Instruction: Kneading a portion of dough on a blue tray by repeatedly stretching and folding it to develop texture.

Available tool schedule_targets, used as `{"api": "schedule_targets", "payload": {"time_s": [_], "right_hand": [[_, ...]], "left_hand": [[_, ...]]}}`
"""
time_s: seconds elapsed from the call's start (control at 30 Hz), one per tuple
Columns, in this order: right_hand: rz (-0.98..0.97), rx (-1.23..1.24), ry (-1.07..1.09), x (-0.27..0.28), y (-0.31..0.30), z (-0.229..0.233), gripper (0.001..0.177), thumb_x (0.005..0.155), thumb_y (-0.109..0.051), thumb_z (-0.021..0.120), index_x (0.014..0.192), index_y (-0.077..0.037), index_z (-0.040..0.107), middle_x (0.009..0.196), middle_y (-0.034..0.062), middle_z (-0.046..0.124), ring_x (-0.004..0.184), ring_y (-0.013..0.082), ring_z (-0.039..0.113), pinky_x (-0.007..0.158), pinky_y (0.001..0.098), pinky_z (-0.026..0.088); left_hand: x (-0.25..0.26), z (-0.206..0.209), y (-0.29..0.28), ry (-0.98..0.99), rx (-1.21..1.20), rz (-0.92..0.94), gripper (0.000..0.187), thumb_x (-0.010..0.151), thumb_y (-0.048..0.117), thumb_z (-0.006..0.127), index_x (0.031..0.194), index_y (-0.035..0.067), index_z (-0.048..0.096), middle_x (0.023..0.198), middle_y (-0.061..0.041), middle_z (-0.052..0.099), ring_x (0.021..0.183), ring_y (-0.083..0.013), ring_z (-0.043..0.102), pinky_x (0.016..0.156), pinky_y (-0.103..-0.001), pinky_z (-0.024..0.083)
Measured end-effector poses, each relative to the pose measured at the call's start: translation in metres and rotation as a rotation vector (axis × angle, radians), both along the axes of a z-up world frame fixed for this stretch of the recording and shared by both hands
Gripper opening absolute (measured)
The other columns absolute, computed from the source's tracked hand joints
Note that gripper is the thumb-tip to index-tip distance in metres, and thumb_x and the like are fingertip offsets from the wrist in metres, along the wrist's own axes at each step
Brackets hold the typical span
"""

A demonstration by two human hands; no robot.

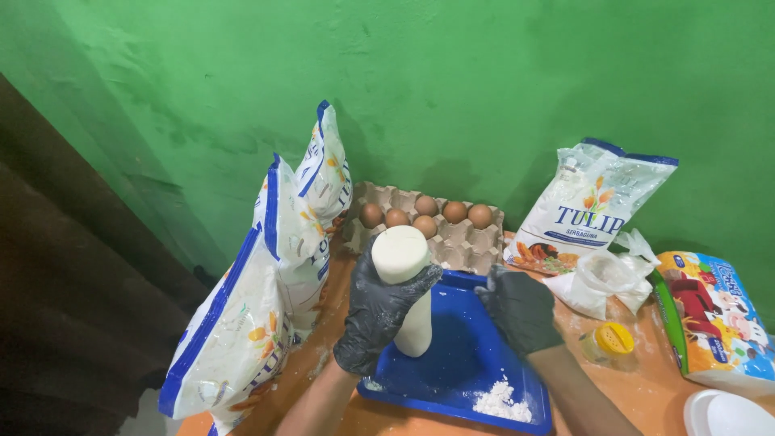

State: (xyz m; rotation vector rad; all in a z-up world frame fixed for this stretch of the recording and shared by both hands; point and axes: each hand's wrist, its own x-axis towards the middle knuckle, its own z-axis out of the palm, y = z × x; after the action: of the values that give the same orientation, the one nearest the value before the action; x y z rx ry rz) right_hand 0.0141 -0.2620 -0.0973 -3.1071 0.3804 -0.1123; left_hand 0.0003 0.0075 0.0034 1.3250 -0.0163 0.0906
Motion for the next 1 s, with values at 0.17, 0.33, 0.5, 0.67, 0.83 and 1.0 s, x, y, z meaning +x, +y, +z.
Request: {"api": "schedule_targets", "payload": {"time_s": [0.17, 0.33, 0.5, 0.67, 0.83, 1.0], "right_hand": [[0.023, 0.064, -0.045, -0.015, 0.015, 0.030, 0.052, 0.087, -0.062, 0.063, 0.123, -0.025, 0.071, 0.104, 0.0057, 0.078, 0.108, 0.0255, 0.074, 0.093, 0.0333, 0.059], [0.153, 0.024, -0.087, 0.004, 0.071, 0.009, 0.045, 0.090, -0.064, 0.058, 0.105, -0.024, 0.070, 0.093, 0.0039, 0.077, 0.097, 0.0261, 0.076, 0.088, 0.0456, 0.061], [0.383, -0.019, -0.302, 0.019, 0.074, -0.047, 0.038, 0.099, -0.042, 0.059, 0.111, -0.008, 0.070, 0.097, 0.0171, 0.071, 0.095, 0.0332, 0.070, 0.084, 0.0391, 0.057], [0.633, 0.121, -0.083, -0.011, 0.054, 0.017, 0.040, 0.101, -0.037, 0.059, 0.126, -0.006, 0.064, 0.122, 0.0184, 0.064, 0.116, 0.0352, 0.062, 0.097, 0.0444, 0.050], [0.906, 0.270, 0.144, -0.041, 0.032, 0.045, 0.047, 0.102, -0.032, 0.059, 0.140, -0.004, 0.057, 0.147, 0.0200, 0.056, 0.136, 0.0374, 0.053, 0.110, 0.0500, 0.044], [0.622, 0.034, 0.071, -0.055, -0.007, 0.014, 0.055, 0.103, -0.036, 0.047, 0.146, -0.002, 0.049, 0.151, 0.0209, 0.048, 0.139, 0.0368, 0.046, 0.122, 0.0548, 0.022]], "left_hand": [[0.000, -0.002, -0.004, 0.017, 0.003, -0.007, 0.074, 0.060, 0.019, 0.102, 0.123, 0.013, 0.064, 0.107, -0.009, 0.072, 0.104, -0.0201, 0.069, 0.096, -0.042, 0.058], [-0.002, -0.006, -0.009, -0.066, -0.043, 0.035, 0.074, 0.063, 0.010, 0.100, 0.127, 0.004, 0.062, 0.109, -0.018, 0.072, 0.110, -0.0279, 0.069, 0.099, -0.049, 0.056], [0.000, -0.008, -0.003, 0.000, -0.082, 0.007, 0.078, 0.057, 0.005, 0.102, 0.126, 0.007, 0.066, 0.106, -0.014, 0.075, 0.103, -0.0228, 0.070, 0.093, -0.045, 0.060], [-0.004, -0.022, -0.012, -0.216, 0.198, 0.120, 0.073, 0.058, 0.028, 0.096, 0.123, 0.011, 0.068, 0.122, -0.009, 0.077, 0.115, -0.0264, 0.074, 0.096, -0.040, 0.064], [-0.007, -0.020, -0.011, -0.213, 0.203, 0.082, 0.072, 0.060, 0.028, 0.095, 0.124, 0.012, 0.067, 0.125, -0.009, 0.076, 0.119, -0.0275, 0.070, 0.099, -0.042, 0.064], [-0.004, -0.022, -0.015, -0.203, 0.220, 0.158, 0.074, 0.056, 0.032, 0.096, 0.122, 0.013, 0.067, 0.121, -0.007, 0.075, 0.113, -0.0258, 0.072, 0.096, -0.041, 0.064]]}}
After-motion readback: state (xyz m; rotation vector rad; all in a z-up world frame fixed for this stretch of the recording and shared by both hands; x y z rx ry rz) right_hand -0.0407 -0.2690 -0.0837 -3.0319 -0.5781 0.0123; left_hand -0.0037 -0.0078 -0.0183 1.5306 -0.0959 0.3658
